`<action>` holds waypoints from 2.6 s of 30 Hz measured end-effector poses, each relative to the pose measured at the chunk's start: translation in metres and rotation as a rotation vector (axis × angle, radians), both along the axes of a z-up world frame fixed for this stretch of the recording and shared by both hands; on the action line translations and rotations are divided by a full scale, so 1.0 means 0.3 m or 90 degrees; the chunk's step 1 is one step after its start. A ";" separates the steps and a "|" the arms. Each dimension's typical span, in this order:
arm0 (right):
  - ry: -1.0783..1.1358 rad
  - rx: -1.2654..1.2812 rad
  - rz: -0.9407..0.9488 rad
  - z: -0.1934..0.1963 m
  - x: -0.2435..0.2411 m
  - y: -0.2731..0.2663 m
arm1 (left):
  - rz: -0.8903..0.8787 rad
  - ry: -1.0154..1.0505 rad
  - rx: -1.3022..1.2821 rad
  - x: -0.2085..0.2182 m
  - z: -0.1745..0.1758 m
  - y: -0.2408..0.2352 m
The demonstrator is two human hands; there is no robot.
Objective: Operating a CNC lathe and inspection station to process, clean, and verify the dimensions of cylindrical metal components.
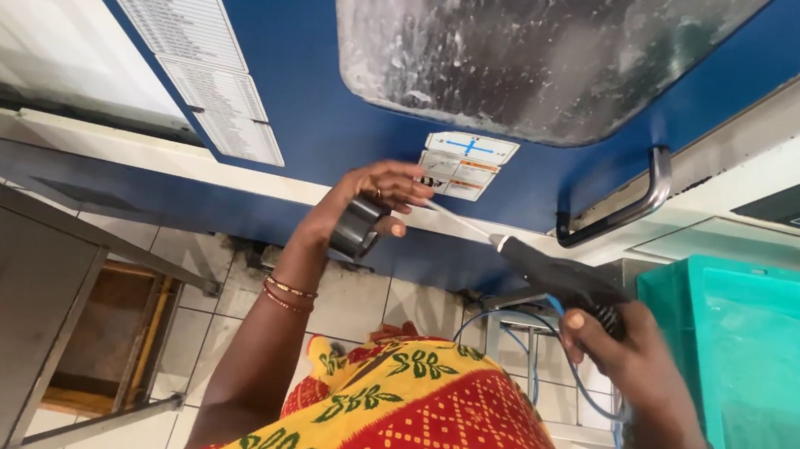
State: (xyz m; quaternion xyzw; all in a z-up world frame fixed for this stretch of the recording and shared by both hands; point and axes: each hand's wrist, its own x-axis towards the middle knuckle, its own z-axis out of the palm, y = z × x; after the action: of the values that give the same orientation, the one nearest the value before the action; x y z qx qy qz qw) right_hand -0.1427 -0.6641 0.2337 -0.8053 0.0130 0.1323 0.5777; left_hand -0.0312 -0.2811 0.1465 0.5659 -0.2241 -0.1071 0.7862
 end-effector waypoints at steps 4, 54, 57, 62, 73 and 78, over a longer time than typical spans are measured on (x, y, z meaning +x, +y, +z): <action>0.003 -0.025 0.071 -0.055 0.025 -0.007 | 0.011 -0.061 -0.090 0.028 -0.054 0.012; -0.067 -0.058 0.195 -0.045 -0.103 0.358 | 0.094 0.101 -0.111 0.036 -0.111 0.212; -0.062 -0.129 0.084 -0.051 -0.123 0.389 | 0.068 0.096 -0.133 0.013 -0.096 0.226; -0.013 -0.064 0.132 -0.071 -0.150 0.402 | 0.202 0.151 -0.141 -0.015 -0.124 0.256; -0.064 -0.063 0.062 -0.099 -0.163 0.438 | 0.389 0.249 -0.080 -0.167 -0.135 0.253; -0.013 -0.159 0.102 -0.071 -0.190 0.427 | 0.325 0.192 -0.173 -0.218 -0.095 0.227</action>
State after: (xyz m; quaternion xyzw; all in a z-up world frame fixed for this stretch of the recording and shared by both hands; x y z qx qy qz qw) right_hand -0.1996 -0.5361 0.2122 -0.8707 -0.0412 0.1672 0.4606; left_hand -0.0965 -0.2130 0.1180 0.4715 0.0314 0.0418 0.8803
